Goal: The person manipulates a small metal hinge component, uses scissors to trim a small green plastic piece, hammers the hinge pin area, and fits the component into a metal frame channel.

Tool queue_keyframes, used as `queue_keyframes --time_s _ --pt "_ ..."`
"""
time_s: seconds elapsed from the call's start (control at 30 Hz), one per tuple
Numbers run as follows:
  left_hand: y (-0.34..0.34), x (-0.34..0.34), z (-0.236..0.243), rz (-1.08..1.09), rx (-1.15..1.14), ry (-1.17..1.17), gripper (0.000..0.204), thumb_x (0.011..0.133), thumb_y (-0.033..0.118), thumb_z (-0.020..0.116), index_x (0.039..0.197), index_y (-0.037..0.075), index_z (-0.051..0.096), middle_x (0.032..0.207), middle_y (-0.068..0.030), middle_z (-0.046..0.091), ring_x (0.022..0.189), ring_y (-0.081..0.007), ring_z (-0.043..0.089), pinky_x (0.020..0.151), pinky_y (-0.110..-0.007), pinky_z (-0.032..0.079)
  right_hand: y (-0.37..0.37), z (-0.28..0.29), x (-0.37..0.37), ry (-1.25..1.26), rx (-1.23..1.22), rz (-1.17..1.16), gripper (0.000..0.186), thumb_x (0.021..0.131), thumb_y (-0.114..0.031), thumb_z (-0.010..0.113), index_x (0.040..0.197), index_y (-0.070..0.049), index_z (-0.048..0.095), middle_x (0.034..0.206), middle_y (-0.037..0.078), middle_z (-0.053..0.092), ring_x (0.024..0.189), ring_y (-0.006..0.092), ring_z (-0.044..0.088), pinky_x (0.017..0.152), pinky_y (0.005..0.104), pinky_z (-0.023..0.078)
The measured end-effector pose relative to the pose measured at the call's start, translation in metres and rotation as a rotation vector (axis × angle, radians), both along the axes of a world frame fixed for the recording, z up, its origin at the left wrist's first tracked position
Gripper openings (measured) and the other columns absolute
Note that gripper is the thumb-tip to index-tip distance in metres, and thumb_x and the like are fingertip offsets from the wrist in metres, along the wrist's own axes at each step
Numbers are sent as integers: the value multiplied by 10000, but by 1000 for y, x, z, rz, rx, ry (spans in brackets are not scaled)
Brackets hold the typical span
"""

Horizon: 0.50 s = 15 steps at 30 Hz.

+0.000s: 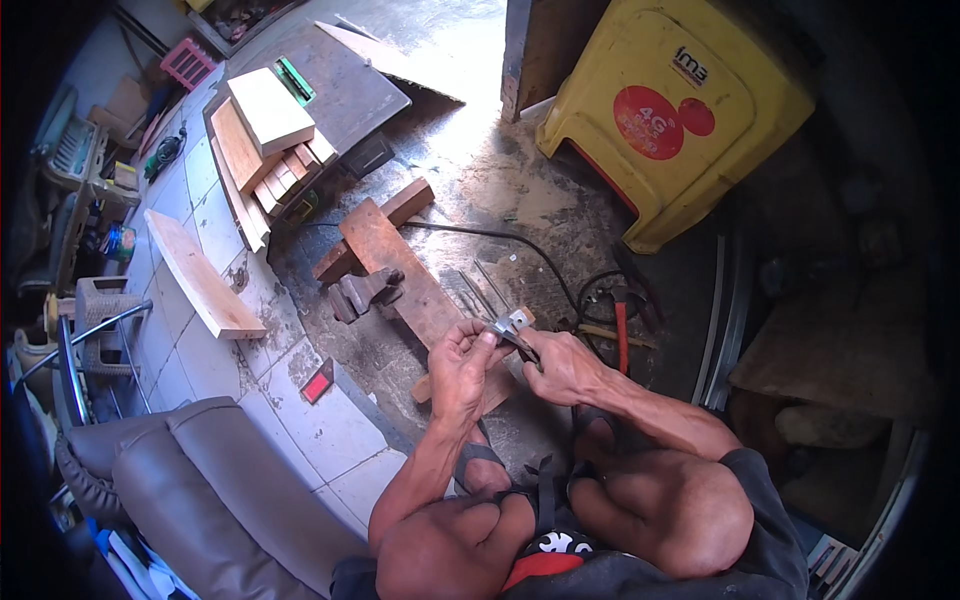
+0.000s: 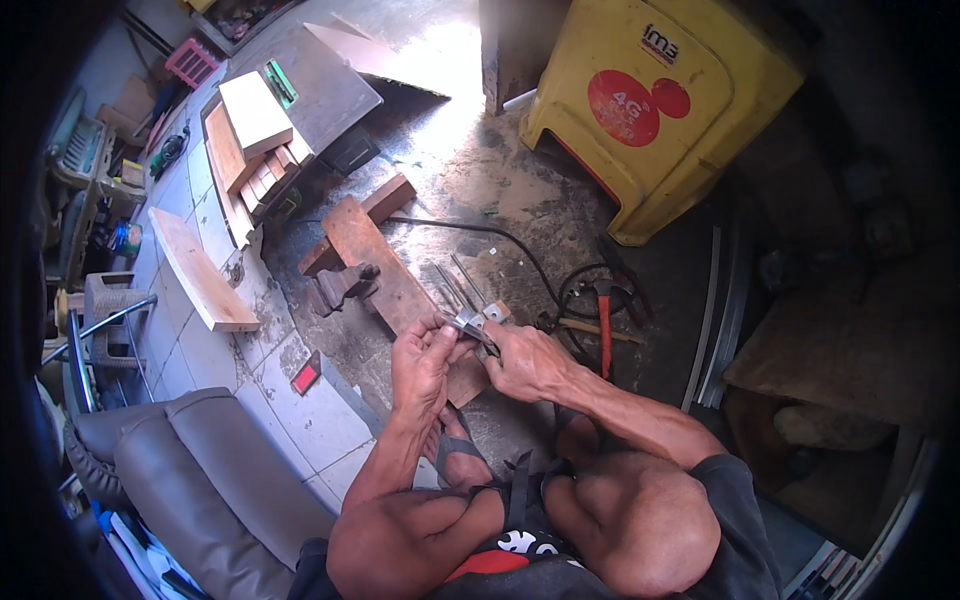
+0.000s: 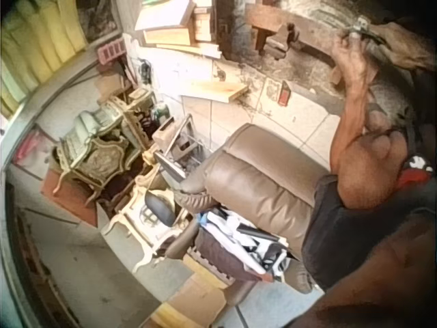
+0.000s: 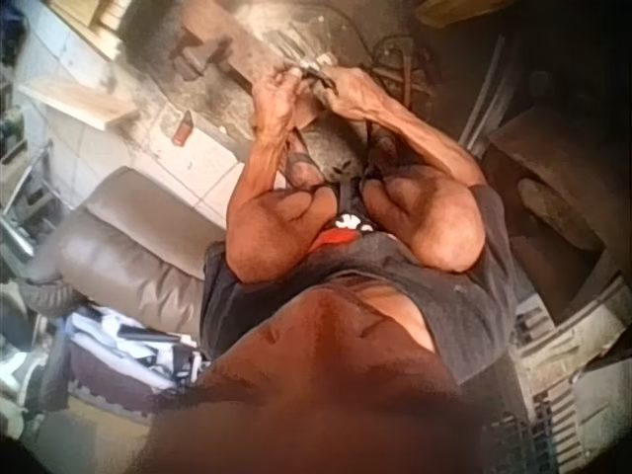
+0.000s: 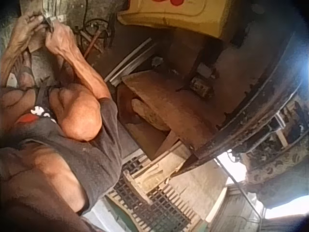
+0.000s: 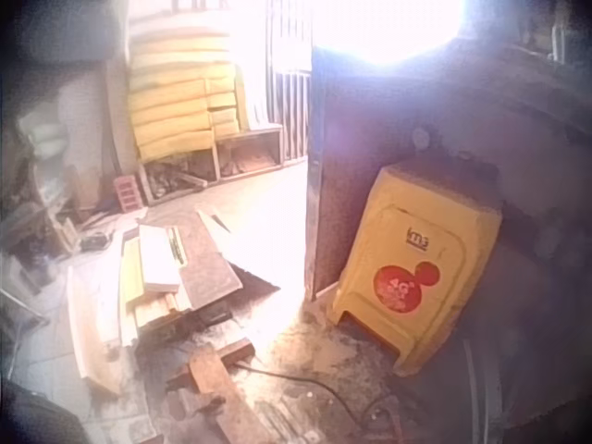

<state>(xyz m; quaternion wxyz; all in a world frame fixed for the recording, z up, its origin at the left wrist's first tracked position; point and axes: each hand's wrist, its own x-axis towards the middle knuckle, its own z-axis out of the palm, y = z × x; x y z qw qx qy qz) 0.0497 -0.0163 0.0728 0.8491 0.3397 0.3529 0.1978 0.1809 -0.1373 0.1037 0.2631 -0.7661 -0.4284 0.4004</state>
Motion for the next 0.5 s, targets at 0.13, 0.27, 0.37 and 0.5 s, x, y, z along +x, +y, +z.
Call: queue_keyframes --time_s 0.13,0.27,0.37,0.5 --pt "-5 1 -1 -48 18 45 144 982 -8 604 1109 -60 558 1036 -149 674 918 -188 700 864 -337 626 -12 -13 -3 -90 101 -6 379 850 -134 604 1194 16 547 949 327 646 915 504 645 807 570 521" --pt "-15 0 5 -80 58 106 145 989 5 606 1105 -68 560 1054 -150 664 935 -178 692 857 -324 627 -16 -16 -6 -98 204 -56 358 847 -137 617 1161 22 548 917 322 658 880 517 649 783 572 526" --pt "-17 2 0 -44 -5 84 137 970 -42 583 1101 -67 552 1015 -151 677 886 -197 712 827 -323 642 -17 -13 -5 -26 82 -22 359 850 -141 617 1162 18 539 956 325 649 912 512 643 802 570 521" --pt "-22 -3 -2 -85 -10 129 153 974 -31 584 1112 -82 539 1015 -158 678 889 -209 721 821 -318 641 -22 -14 -8 -27 13 10 356 857 -144 603 1164 20 528 988 326 646 934 509 638 815 572 514"
